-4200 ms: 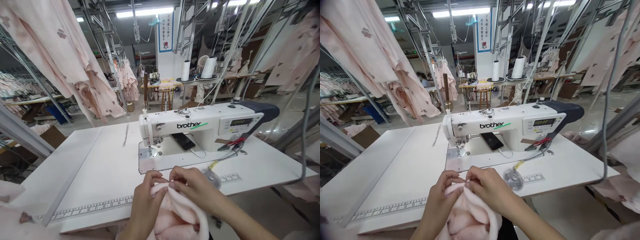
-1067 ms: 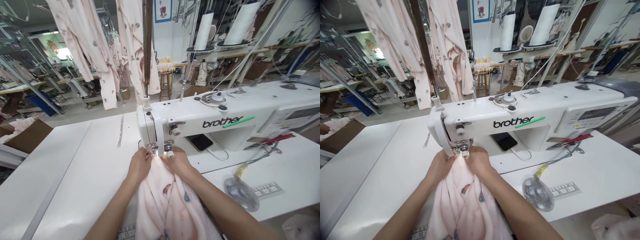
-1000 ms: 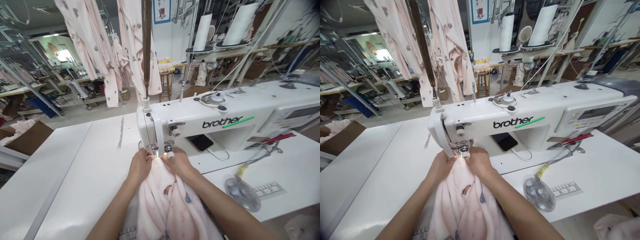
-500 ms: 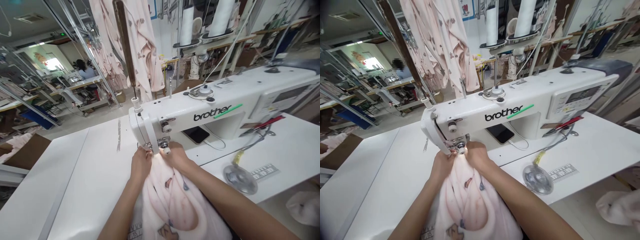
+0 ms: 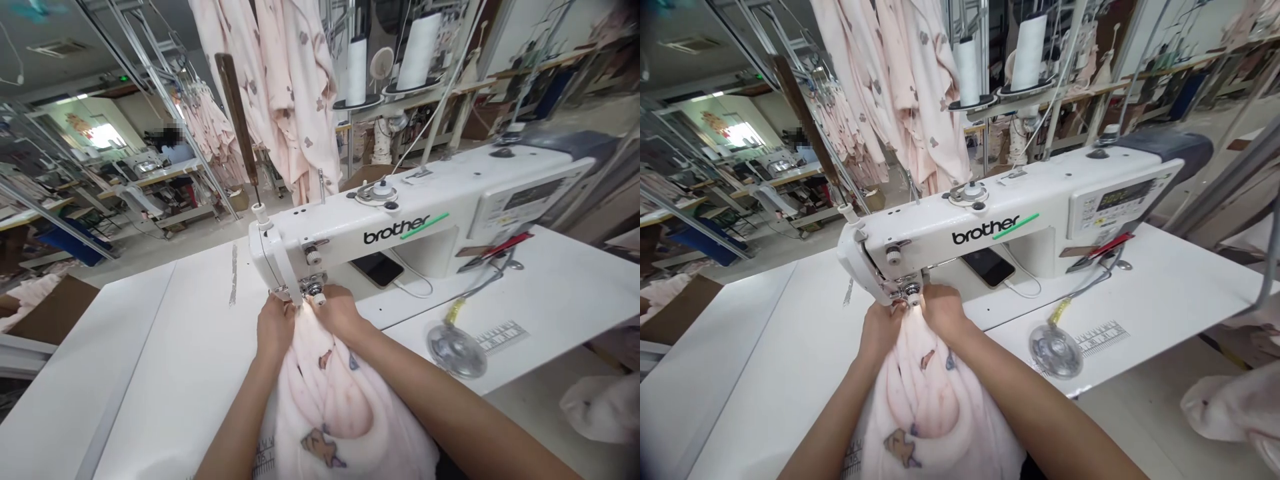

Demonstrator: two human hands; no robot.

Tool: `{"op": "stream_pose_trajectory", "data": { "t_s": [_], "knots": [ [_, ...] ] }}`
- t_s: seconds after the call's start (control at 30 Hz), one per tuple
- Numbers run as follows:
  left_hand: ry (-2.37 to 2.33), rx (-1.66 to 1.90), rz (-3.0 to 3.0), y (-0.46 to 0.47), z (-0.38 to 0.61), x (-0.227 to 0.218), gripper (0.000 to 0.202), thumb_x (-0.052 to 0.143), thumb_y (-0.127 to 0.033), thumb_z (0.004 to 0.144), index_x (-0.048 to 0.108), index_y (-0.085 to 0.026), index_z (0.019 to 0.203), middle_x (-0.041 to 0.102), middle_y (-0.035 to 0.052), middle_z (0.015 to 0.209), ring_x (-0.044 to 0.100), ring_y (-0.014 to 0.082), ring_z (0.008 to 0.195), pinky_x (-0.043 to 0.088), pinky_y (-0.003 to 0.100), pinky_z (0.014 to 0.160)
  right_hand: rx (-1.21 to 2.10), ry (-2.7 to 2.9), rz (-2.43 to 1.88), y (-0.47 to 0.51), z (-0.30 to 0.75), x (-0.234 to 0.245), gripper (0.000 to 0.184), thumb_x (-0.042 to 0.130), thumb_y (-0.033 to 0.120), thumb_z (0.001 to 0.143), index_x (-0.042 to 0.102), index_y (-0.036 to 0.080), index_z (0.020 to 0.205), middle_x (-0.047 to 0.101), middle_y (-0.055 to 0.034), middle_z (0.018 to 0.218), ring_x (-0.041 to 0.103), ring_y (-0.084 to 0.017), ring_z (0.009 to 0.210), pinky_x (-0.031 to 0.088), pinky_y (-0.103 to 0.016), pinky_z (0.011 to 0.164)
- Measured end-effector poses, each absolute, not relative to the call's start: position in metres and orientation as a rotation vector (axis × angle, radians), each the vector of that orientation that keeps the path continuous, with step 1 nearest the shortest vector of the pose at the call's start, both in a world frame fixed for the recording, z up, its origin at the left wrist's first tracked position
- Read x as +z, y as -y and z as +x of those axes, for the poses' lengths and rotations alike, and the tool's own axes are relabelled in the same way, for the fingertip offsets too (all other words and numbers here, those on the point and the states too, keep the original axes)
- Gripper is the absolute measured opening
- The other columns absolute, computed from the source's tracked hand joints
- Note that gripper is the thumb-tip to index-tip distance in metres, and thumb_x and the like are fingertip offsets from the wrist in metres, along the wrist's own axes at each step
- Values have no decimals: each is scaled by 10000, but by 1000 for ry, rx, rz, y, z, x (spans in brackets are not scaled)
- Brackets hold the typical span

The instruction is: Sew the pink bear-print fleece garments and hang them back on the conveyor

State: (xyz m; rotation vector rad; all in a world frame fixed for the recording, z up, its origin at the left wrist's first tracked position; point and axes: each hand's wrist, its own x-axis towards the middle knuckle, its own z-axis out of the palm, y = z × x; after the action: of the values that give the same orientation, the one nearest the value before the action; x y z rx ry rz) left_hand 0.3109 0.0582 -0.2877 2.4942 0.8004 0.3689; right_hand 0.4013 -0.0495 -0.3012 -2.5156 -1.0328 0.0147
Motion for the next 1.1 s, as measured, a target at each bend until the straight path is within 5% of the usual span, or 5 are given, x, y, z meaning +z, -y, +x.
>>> {"op": "stream_pose_trajectory", "data": {
  "t_s": [0.37,0.57,0.73,1.1],
  "knots": [
    [-844,324,2414,-64,308,-283,205,475,-263,798,589,-152,928,656,80,902,596,192,809,412,265,677,21,1055,-2442,53,401,-296,245,405,250,894,613,123,908,661,-117,829,606,-231,762,358,-277,610],
    [-843,323,2398,-63,306,-282,193,477,-314,789,586,-168,853,653,58,829,587,183,743,413,265,642,118,1234,-2234,76,409,-294,278,331,376,954,504,172,1030,654,-32,869,596,-171,796,350,-217,628],
    [-831,310,2384,-66,307,-284,194,466,-301,791,582,-164,863,654,64,842,592,192,771,412,273,659,143,1181,-2225,78,411,-296,348,186,361,984,434,140,1087,643,-62,856,594,-185,756,326,-239,610],
    [-733,326,2363,-64,304,-283,151,458,-262,785,566,-173,843,639,46,828,569,178,760,392,276,691,188,1128,-2280,75,407,-293,325,231,334,976,444,126,1108,649,-82,867,592,-204,768,305,-254,610]
  ]
}}
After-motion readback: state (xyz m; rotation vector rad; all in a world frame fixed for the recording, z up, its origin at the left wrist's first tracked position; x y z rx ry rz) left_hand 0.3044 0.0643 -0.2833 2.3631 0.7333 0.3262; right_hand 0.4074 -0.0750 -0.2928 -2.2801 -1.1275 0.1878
